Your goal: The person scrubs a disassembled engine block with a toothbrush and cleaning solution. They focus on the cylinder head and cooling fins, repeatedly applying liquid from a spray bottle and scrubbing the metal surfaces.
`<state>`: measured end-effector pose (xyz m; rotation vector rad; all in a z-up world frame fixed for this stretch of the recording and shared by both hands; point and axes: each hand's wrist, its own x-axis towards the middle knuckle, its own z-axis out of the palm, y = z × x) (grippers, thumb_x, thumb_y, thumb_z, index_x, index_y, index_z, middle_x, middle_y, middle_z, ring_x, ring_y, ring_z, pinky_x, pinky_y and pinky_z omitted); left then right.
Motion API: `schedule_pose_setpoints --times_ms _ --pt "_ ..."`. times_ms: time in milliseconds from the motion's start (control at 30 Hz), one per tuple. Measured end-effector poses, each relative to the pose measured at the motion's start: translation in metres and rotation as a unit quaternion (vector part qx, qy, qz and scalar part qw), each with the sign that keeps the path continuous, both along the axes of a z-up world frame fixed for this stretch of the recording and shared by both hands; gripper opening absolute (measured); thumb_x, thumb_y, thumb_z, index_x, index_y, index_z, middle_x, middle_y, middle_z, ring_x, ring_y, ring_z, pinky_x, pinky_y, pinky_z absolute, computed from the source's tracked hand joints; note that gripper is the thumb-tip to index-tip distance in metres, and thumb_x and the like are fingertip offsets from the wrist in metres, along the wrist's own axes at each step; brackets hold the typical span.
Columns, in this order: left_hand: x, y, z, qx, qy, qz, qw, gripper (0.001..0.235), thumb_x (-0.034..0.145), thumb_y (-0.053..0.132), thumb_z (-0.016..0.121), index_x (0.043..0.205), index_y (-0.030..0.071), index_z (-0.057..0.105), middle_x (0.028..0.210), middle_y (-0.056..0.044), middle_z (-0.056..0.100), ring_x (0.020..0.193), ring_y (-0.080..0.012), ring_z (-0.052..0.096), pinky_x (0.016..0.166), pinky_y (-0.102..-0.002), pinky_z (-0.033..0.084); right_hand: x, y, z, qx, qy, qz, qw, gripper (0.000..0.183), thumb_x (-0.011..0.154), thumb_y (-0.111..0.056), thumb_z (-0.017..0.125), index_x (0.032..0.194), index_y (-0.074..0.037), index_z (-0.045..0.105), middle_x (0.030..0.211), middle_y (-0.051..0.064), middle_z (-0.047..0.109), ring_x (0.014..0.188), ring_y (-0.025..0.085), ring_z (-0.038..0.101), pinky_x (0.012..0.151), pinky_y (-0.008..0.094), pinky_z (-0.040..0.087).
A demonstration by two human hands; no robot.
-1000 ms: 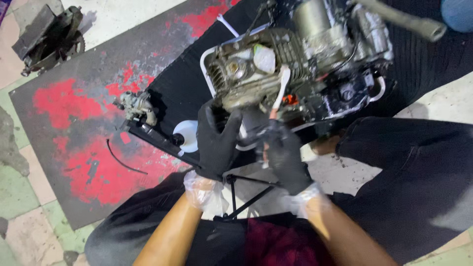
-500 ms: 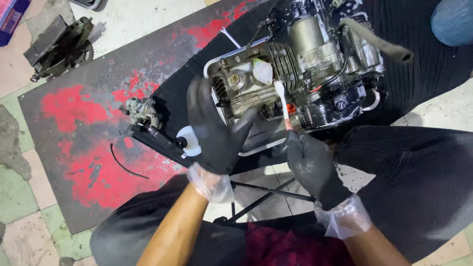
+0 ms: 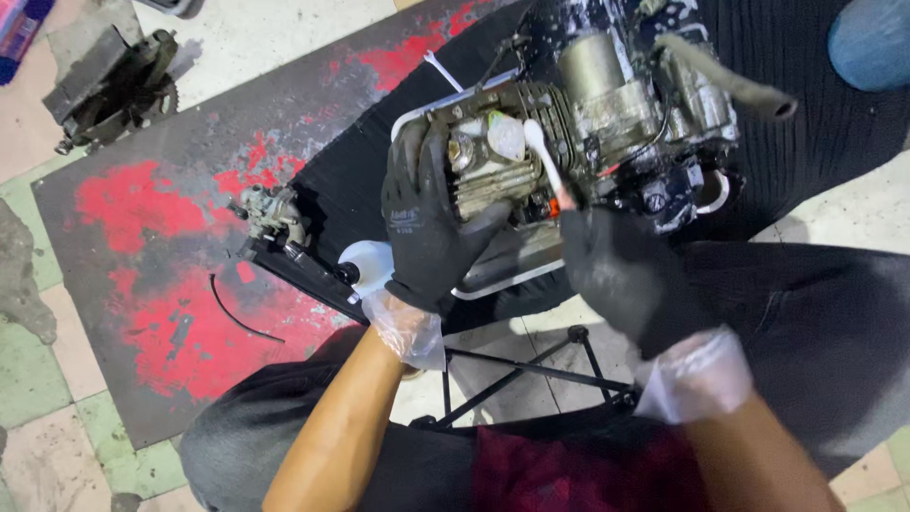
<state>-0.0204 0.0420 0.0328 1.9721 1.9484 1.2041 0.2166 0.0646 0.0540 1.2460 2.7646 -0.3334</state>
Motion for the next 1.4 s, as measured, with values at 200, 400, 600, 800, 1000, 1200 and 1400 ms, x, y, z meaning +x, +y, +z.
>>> schedule_pose_setpoints --times_ms 200,400,600,800,1000,1200,1400 --pt "-0.002 0.001 -0.003 0.009 0.023 0.007 1.0 0.103 0.078 0.047 0.089 0.155 0.001 0.036 0.156 -0.025 0.04 0.147 -0.0473 0.039 0.122 -0.056 0.035 0.006 -0.01 0.014 -0.073 0.282 -0.133 0.947 0.016 0.101 -0.013 0.061 0.09 -0.003 0.065 0.069 0.017 0.062 0.06 0.038 0.066 0.053 0.045 0.05" --pt "-0.002 0.0 -0.01 -0.002 0.008 0.004 1.0 0.106 0.075 0.045 0.091 0.154 0.001 0.036 0.156 -0.026 0.04 0.148 -0.048 0.038 0.12 -0.056 0.035 -0.01 0.025 0.007 -0.052 0.262 -0.043 0.963 0.012 0.09 -0.006 0.065 0.1 0.0 0.067 0.082 0.019 0.067 0.072 0.037 0.066 0.061 0.045 0.051" --pt "-0.002 0.002 -0.016 0.003 -0.114 0.005 0.993 0.112 0.074 0.044 0.091 0.153 -0.006 0.03 0.154 -0.031 0.036 0.144 -0.0497 0.04 0.122 -0.055 0.035 -0.004 -0.006 0.027 0.023 0.265 0.014 0.964 0.016 0.09 -0.01 0.069 0.1 0.002 0.068 0.079 0.016 0.065 0.065 0.028 0.063 0.055 0.042 0.05" --pt "-0.009 -0.001 -0.023 0.015 -0.051 0.0 0.999 0.112 0.078 0.051 0.09 0.154 -0.007 0.032 0.156 -0.031 0.039 0.146 -0.0504 0.043 0.123 -0.054 0.039 -0.058 0.0 0.022 -0.129 0.241 -0.097 0.957 0.016 0.102 -0.011 0.06 0.107 -0.002 0.073 0.068 0.01 0.067 0.049 0.021 0.065 0.042 0.036 0.049" --pt "-0.008 -0.004 -0.032 0.021 -0.012 0.025 0.999 0.117 0.073 0.056 0.089 0.153 -0.008 0.033 0.154 -0.031 0.04 0.145 -0.0513 0.04 0.121 -0.057 0.037 -0.04 -0.004 0.022 0.028 0.21 -0.01 0.977 0.018 0.101 -0.018 0.061 0.096 -0.002 0.068 0.064 0.013 0.061 0.053 0.03 0.063 0.047 0.042 0.047" --pt "-0.008 -0.002 -0.042 0.042 -0.051 0.031 0.997 0.121 0.07 0.058 0.091 0.152 -0.008 0.032 0.151 -0.031 0.045 0.14 -0.0493 0.047 0.12 -0.056 0.039 -0.04 0.014 0.032 -0.103 0.196 0.022 0.975 0.018 0.092 -0.01 0.058 0.106 0.001 0.064 0.069 0.011 0.059 0.052 0.028 0.063 0.046 0.039 0.05" --pt "-0.009 -0.001 -0.046 0.061 -0.042 0.038 0.997 0.122 0.067 0.05 0.095 0.152 -0.008 0.029 0.148 -0.031 0.046 0.14 -0.0488 0.048 0.122 -0.055 0.04 -0.044 0.011 0.05 -0.231 0.167 -0.171 0.943 0.024 0.097 -0.024 0.061 0.083 -0.005 0.066 0.055 0.012 0.06 0.048 0.026 0.068 0.049 0.041 0.053"
